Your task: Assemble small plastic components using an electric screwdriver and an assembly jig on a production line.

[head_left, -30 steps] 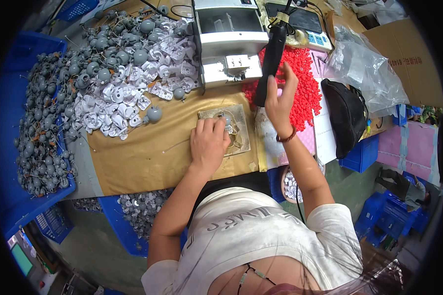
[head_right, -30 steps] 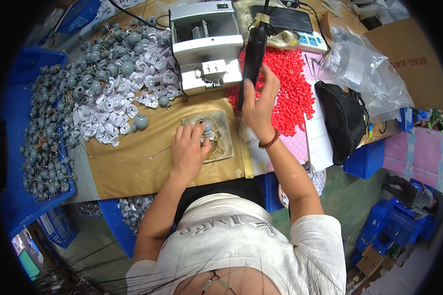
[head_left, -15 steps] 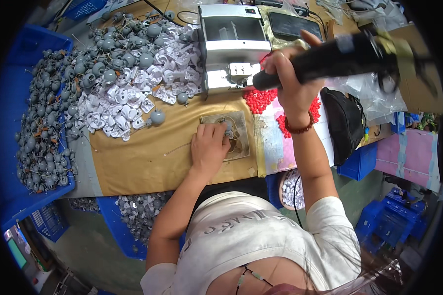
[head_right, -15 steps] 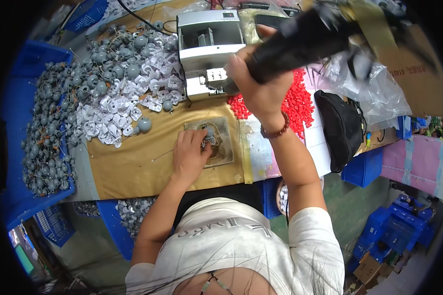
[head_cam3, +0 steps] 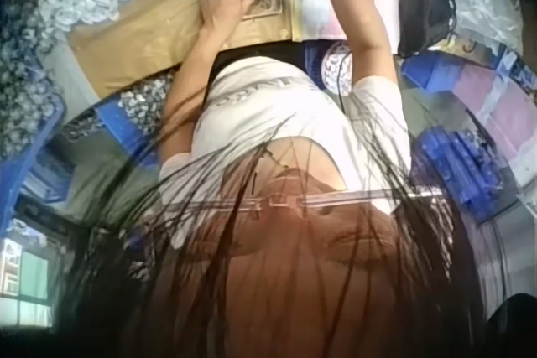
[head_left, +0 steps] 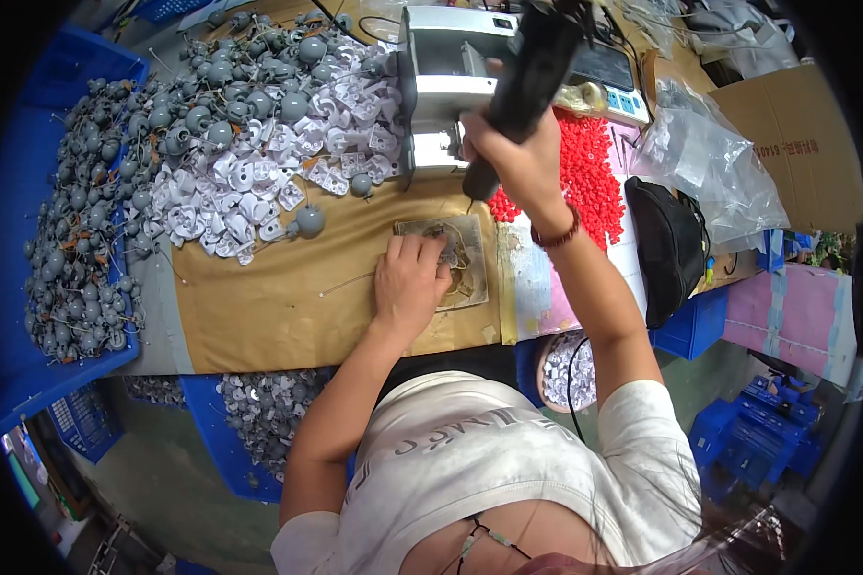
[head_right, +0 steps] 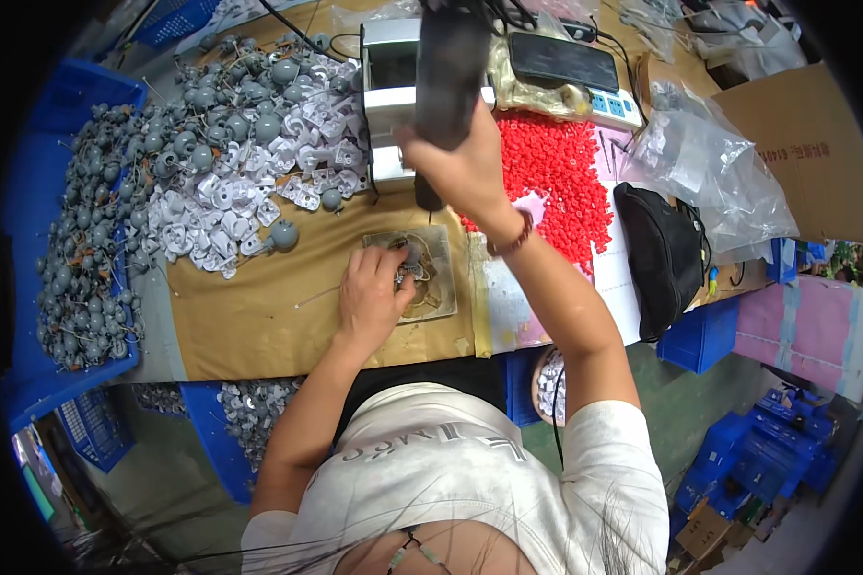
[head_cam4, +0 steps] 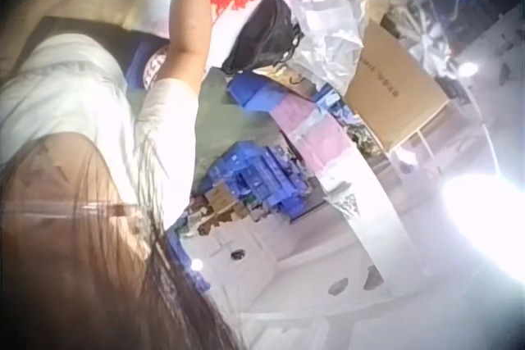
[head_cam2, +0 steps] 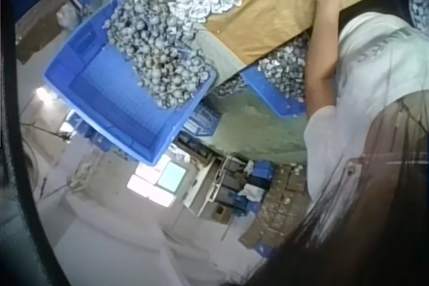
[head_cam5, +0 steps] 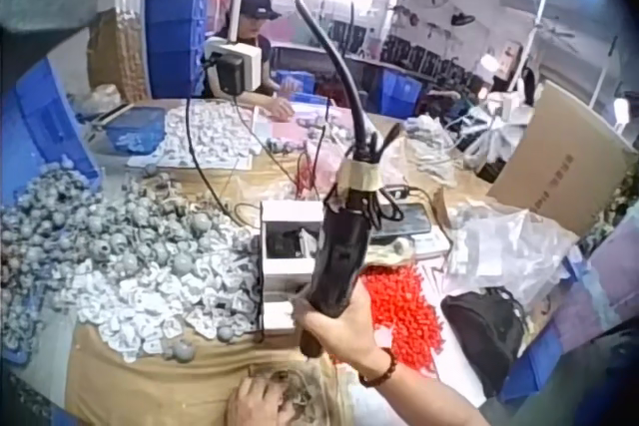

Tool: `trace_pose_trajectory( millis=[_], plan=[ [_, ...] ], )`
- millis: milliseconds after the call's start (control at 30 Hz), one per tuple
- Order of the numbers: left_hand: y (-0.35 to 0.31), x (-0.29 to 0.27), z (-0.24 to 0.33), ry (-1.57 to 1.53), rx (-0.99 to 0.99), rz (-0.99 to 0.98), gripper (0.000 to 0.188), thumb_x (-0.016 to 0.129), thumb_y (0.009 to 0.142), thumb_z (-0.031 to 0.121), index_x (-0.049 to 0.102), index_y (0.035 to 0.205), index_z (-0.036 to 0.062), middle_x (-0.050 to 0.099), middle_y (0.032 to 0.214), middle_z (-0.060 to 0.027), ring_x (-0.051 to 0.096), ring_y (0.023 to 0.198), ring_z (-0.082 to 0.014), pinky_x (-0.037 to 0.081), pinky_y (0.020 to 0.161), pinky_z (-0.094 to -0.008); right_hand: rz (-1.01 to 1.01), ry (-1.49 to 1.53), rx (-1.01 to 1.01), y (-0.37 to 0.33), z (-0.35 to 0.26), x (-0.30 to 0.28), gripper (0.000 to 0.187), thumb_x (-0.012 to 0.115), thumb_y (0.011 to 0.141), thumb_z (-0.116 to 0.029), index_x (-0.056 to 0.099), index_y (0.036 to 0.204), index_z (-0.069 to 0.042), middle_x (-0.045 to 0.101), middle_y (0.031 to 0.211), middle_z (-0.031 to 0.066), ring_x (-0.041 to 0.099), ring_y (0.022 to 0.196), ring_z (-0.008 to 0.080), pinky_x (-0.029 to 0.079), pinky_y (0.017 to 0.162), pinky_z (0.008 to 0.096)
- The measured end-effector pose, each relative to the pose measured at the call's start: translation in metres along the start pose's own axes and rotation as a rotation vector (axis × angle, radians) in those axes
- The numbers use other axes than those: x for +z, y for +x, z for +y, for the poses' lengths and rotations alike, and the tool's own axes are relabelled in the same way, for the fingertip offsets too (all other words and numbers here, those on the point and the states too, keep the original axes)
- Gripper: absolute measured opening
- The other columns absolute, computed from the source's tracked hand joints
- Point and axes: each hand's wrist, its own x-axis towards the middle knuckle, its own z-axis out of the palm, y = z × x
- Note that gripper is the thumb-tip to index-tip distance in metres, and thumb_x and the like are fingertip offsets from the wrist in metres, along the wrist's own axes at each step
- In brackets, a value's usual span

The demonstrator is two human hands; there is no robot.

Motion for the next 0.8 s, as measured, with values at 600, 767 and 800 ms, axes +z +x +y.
trace_pose_trajectory(
  millis=[600, 767, 800],
  plan=[
    [0.000, 0.006, -0.003, 0.047, 0.016, 0.044, 0.036, 0.073, 0.074, 0.012, 0.063, 0.109, 0.0130, 0.057, 0.096, -0.0057, 0.056, 0.096, -0.0287, 0.049, 0.076, -0.0434, -0.188, -0.150, -0.221, -0.082, 0.017, -0.003, 0.077, 0.065, 0.082, 0.009, 0.022, 0.145, 0.004, 0.064, 0.076, 0.0040, 0.064, 0.070, 0.0137, 0.044, 0.094, 0.0325],
    [0.000, 0.004, -0.005, 0.002, 0.035, 0.051, 0.038, 0.073, 0.073, 0.010, 0.062, 0.109, 0.0125, 0.057, 0.097, -0.0065, 0.056, 0.096, -0.0297, 0.049, 0.077, -0.0437, -0.289, -0.077, -0.174, -0.096, 0.029, -0.010, 0.070, 0.064, 0.085, 0.009, 0.027, 0.144, -0.005, 0.060, 0.080, 0.0071, 0.063, 0.072, 0.0187, 0.053, 0.075, 0.0352],
    [0.002, 0.002, -0.007, -0.027, 0.041, 0.040, 0.038, 0.073, 0.073, 0.010, 0.062, 0.109, 0.0123, 0.057, 0.097, -0.0068, 0.055, 0.096, -0.0300, 0.049, 0.077, -0.0439, -0.370, -0.059, -0.245, -0.096, 0.033, -0.011, 0.067, 0.063, 0.086, 0.010, 0.030, 0.141, -0.010, 0.058, 0.081, 0.0072, 0.062, 0.072, 0.0198, 0.054, 0.070, 0.0349]
  ],
)
